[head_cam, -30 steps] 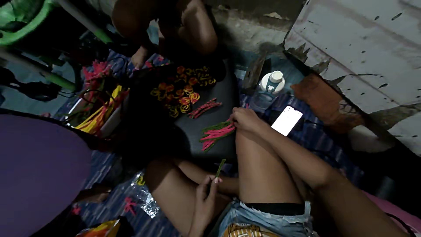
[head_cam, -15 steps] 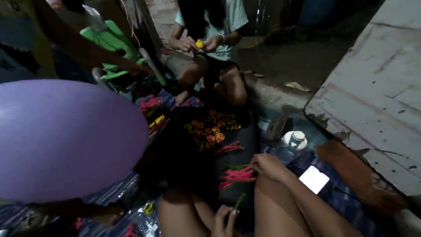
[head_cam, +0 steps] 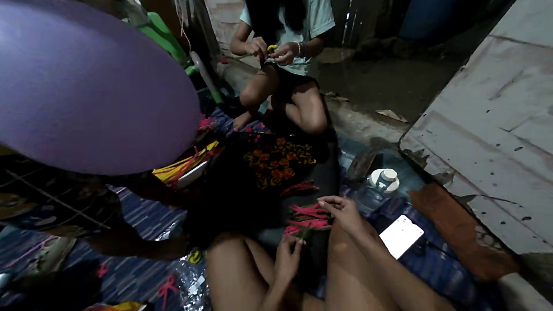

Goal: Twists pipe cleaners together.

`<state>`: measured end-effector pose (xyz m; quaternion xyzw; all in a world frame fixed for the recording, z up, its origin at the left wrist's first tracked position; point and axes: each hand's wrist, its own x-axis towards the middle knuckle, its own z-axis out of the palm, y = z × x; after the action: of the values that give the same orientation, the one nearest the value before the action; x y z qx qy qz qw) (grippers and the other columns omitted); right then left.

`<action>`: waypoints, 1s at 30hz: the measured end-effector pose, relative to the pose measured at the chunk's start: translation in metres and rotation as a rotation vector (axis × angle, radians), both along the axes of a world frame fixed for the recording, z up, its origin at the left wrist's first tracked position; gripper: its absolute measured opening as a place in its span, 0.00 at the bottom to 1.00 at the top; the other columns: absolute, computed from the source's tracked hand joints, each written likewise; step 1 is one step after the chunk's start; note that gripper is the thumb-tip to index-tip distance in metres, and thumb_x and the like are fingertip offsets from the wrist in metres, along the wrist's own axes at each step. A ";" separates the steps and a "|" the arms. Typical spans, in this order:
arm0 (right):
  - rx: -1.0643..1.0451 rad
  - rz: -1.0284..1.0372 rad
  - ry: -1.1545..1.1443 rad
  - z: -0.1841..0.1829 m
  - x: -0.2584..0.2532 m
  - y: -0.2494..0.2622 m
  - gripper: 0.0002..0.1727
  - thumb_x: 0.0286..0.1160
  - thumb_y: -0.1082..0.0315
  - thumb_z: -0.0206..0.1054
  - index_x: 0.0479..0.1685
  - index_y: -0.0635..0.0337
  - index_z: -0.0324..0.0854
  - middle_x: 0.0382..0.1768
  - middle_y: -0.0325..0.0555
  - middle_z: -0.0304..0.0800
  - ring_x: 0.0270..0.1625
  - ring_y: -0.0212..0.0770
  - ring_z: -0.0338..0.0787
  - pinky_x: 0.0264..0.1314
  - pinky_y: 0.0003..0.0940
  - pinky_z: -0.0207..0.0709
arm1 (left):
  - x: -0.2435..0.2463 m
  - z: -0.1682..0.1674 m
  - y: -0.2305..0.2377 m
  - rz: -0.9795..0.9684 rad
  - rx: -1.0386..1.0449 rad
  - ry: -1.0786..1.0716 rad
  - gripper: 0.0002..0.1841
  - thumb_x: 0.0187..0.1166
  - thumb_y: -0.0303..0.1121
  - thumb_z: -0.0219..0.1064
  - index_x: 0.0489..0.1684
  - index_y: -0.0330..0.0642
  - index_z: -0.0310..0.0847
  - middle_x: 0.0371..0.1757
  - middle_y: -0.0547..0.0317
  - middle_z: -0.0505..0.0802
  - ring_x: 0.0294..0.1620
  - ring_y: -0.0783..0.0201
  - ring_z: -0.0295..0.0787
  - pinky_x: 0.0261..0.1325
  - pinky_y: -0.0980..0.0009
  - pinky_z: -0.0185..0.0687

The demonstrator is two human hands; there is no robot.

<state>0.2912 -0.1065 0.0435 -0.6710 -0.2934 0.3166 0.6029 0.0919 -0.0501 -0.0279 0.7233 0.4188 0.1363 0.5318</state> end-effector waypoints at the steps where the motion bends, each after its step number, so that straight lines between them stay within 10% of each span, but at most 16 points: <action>1: -0.027 0.024 -0.019 -0.005 0.001 0.001 0.06 0.76 0.77 0.71 0.45 0.70 0.90 0.40 0.44 0.94 0.36 0.22 0.88 0.43 0.18 0.82 | -0.001 0.005 -0.004 0.020 0.176 0.009 0.13 0.85 0.33 0.62 0.49 0.35 0.91 0.53 0.44 0.91 0.54 0.53 0.90 0.61 0.55 0.85; 4: -0.100 0.126 -0.053 -0.017 0.004 0.002 0.06 0.78 0.75 0.70 0.46 0.69 0.89 0.43 0.47 0.93 0.43 0.26 0.89 0.52 0.22 0.83 | 0.001 0.012 -0.006 0.004 0.637 -0.110 0.10 0.79 0.30 0.68 0.44 0.34 0.93 0.57 0.39 0.90 0.60 0.44 0.89 0.64 0.51 0.85; 8: -0.115 0.159 -0.102 -0.022 0.006 0.003 0.06 0.78 0.74 0.70 0.46 0.68 0.89 0.43 0.46 0.93 0.42 0.27 0.89 0.50 0.23 0.83 | 0.025 -0.001 0.018 -0.173 0.627 -0.246 0.10 0.81 0.28 0.65 0.49 0.36 0.93 0.78 0.41 0.82 0.82 0.41 0.74 0.84 0.44 0.65; 15: -0.011 0.120 -0.157 -0.035 0.015 0.002 0.09 0.79 0.73 0.68 0.47 0.72 0.89 0.45 0.48 0.94 0.45 0.25 0.89 0.53 0.21 0.82 | 0.055 -0.016 0.026 -0.185 0.756 -0.218 0.08 0.75 0.21 0.68 0.43 0.30 0.93 0.56 0.38 0.94 0.63 0.37 0.88 0.73 0.43 0.76; 28: 0.335 -0.355 -0.265 0.006 0.030 -0.060 0.17 0.75 0.76 0.69 0.63 0.64 0.82 0.43 0.34 0.95 0.41 0.26 0.92 0.48 0.25 0.88 | 0.042 -0.021 0.041 -0.143 0.708 -0.215 0.13 0.83 0.32 0.62 0.47 0.36 0.94 0.66 0.45 0.92 0.76 0.44 0.81 0.85 0.40 0.60; 30: 0.367 -0.211 -0.249 0.021 0.025 -0.083 0.19 0.73 0.74 0.71 0.64 0.59 0.83 0.42 0.27 0.95 0.41 0.23 0.91 0.50 0.23 0.87 | 0.042 0.003 0.034 -0.063 0.496 -0.343 0.13 0.83 0.30 0.62 0.46 0.32 0.93 0.61 0.48 0.93 0.71 0.55 0.84 0.81 0.55 0.68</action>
<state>0.3166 -0.1892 0.0648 -0.6110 -0.3464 0.1082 0.7036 0.1338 -0.0164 -0.0247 0.8102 0.2543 0.3378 0.4059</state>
